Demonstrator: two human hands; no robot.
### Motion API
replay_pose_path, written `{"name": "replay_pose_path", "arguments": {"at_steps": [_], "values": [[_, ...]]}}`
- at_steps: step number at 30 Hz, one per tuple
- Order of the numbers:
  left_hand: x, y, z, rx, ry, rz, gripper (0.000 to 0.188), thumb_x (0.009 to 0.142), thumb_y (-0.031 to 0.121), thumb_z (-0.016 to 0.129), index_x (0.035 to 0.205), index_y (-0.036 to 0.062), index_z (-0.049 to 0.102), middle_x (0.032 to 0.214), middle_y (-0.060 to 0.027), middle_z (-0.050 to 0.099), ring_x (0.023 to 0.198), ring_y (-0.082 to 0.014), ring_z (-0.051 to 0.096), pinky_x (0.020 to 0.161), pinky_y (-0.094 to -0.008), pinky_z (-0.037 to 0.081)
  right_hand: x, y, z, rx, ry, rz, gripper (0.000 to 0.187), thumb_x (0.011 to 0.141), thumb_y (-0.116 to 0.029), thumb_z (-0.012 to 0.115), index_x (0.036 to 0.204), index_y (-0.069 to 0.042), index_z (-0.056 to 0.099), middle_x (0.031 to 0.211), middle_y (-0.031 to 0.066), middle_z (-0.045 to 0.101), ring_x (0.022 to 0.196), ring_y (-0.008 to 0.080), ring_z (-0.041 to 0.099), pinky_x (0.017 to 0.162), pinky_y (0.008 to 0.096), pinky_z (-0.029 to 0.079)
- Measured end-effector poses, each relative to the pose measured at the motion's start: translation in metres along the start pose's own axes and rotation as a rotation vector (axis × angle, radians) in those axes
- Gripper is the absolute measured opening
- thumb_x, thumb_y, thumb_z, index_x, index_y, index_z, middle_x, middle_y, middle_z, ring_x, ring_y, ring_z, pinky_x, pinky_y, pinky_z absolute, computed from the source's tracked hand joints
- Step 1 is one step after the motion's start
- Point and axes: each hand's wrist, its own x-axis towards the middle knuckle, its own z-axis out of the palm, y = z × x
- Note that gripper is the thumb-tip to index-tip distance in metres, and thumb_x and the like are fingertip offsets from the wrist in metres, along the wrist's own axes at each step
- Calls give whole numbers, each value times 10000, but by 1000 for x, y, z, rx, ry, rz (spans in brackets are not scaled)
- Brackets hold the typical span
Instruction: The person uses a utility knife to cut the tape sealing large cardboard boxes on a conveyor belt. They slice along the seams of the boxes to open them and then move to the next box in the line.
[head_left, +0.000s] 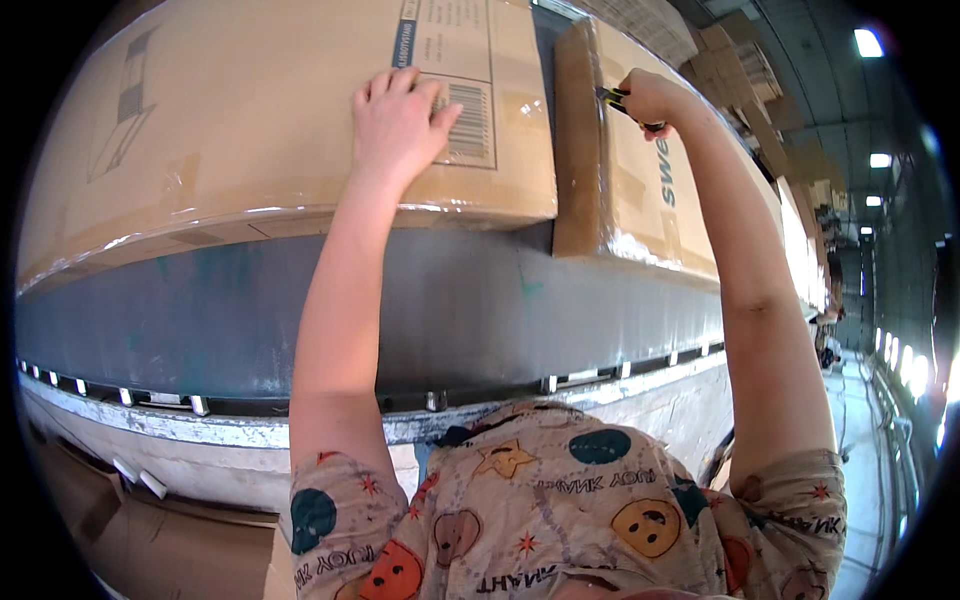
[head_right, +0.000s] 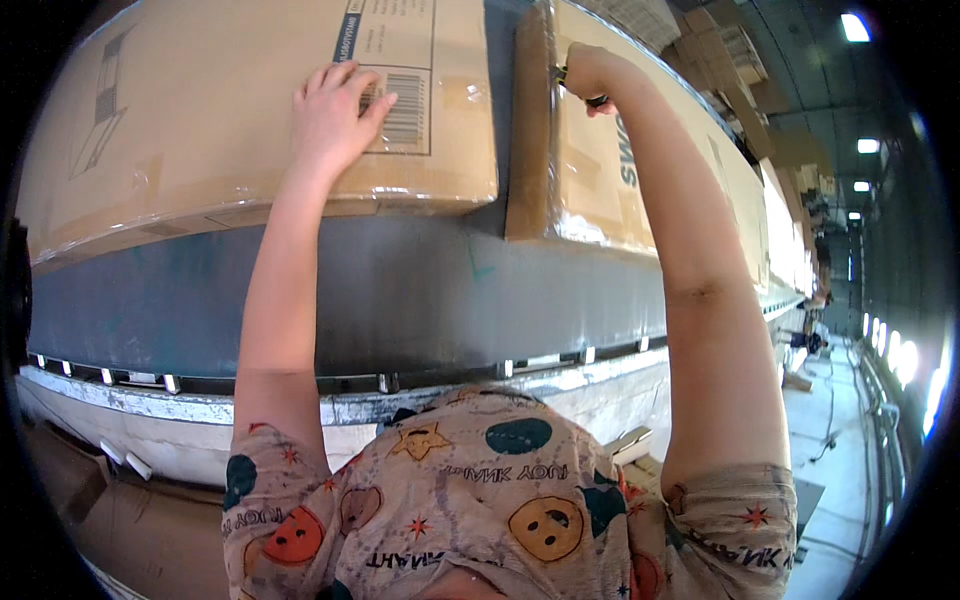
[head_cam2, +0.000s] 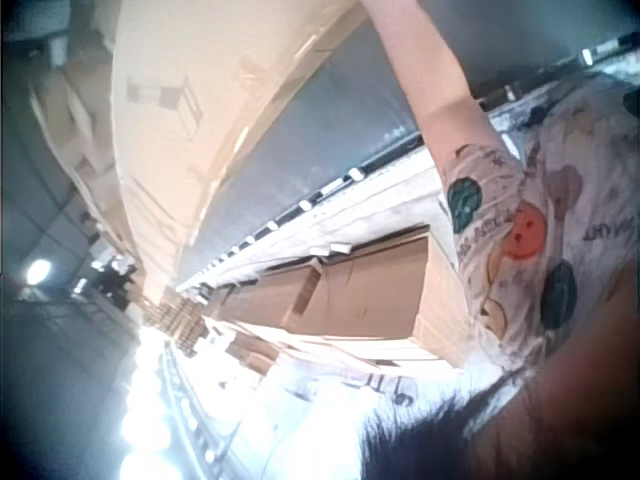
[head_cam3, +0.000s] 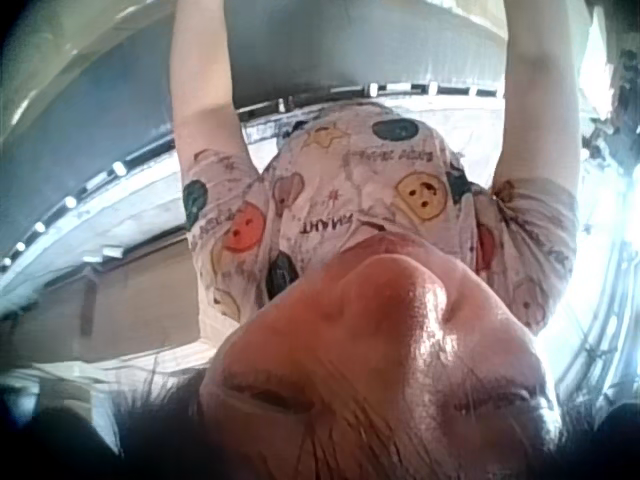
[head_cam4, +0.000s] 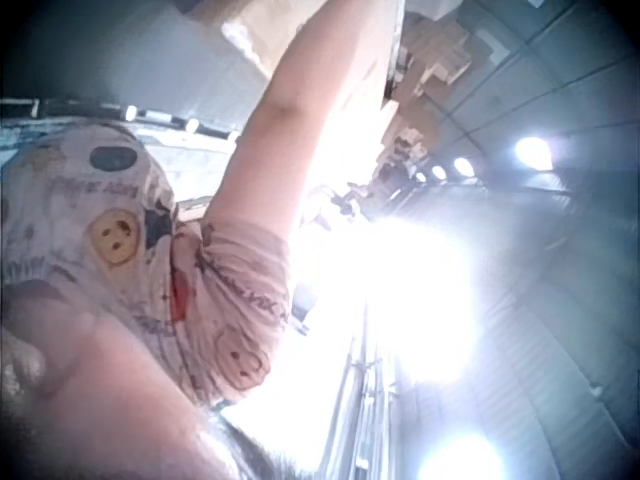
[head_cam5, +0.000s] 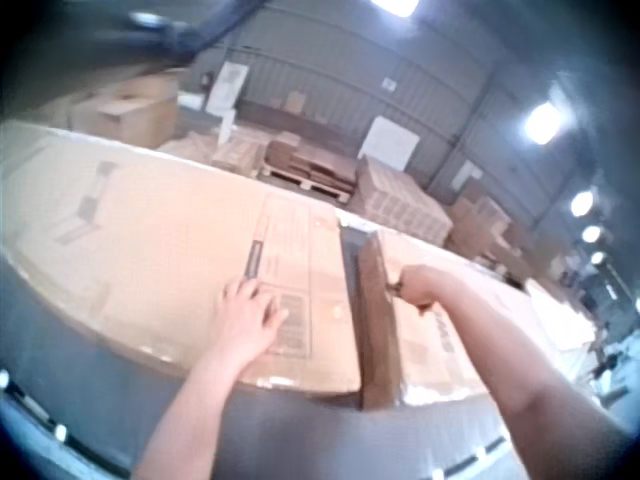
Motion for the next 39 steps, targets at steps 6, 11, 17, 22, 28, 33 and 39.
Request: {"name": "replay_pose_path", "arguments": {"at_steps": [6,11,17,22,28,33,39], "values": [[-5,8,-3,-25,-81,-24,353,833,362,600,1058,97,661,1232,-96,556,1210,-273,431,1018,-428,292,-59,19,48,115,22,77,202,860,-73,433,1023,-4,529,634,138,589,458,231,611,375,346,488],[-6,1,3,7,-49,-4,336,834,348,590,1053,104,664,1215,-92,562,1198,-269,439,1009,-443,297,-125,8,132,-157,351,-60,463,780,-10,469,1241,16,435,743,245,629,610,385,638,618,470,532],[6,87,22,-70,-290,263,247,834,275,609,1018,120,663,1168,-86,586,1176,-268,466,999,-441,333,-207,5,171,-128,141,67,677,774,-41,532,1393,23,265,798,225,641,726,371,656,654,438,539],[30,148,76,-189,-611,388,222,797,231,613,969,103,672,1090,-72,610,1125,-254,489,946,-425,374,-240,7,181,-58,181,30,706,761,-43,540,1404,11,255,732,220,615,646,369,644,603,432,538],[24,149,117,-420,-391,648,158,725,184,556,757,58,646,879,-83,608,968,-260,538,861,-379,424,-242,10,192,-27,201,27,716,729,-30,548,1390,21,278,717,220,610,623,365,639,589,430,536],[33,157,128,-349,-382,876,148,705,193,534,661,74,610,762,-69,595,808,-257,579,747,-377,461,-216,7,163,27,157,15,698,723,-15,542,1373,35,294,706,203,627,665,368,642,614,430,533],[40,163,126,-272,-464,862,164,699,189,517,638,71,612,729,-67,600,776,-253,585,737,-379,464,-255,24,200,151,144,-2,604,810,-105,548,1359,17,328,655,200,613,573,375,622,548,447,518]]}}
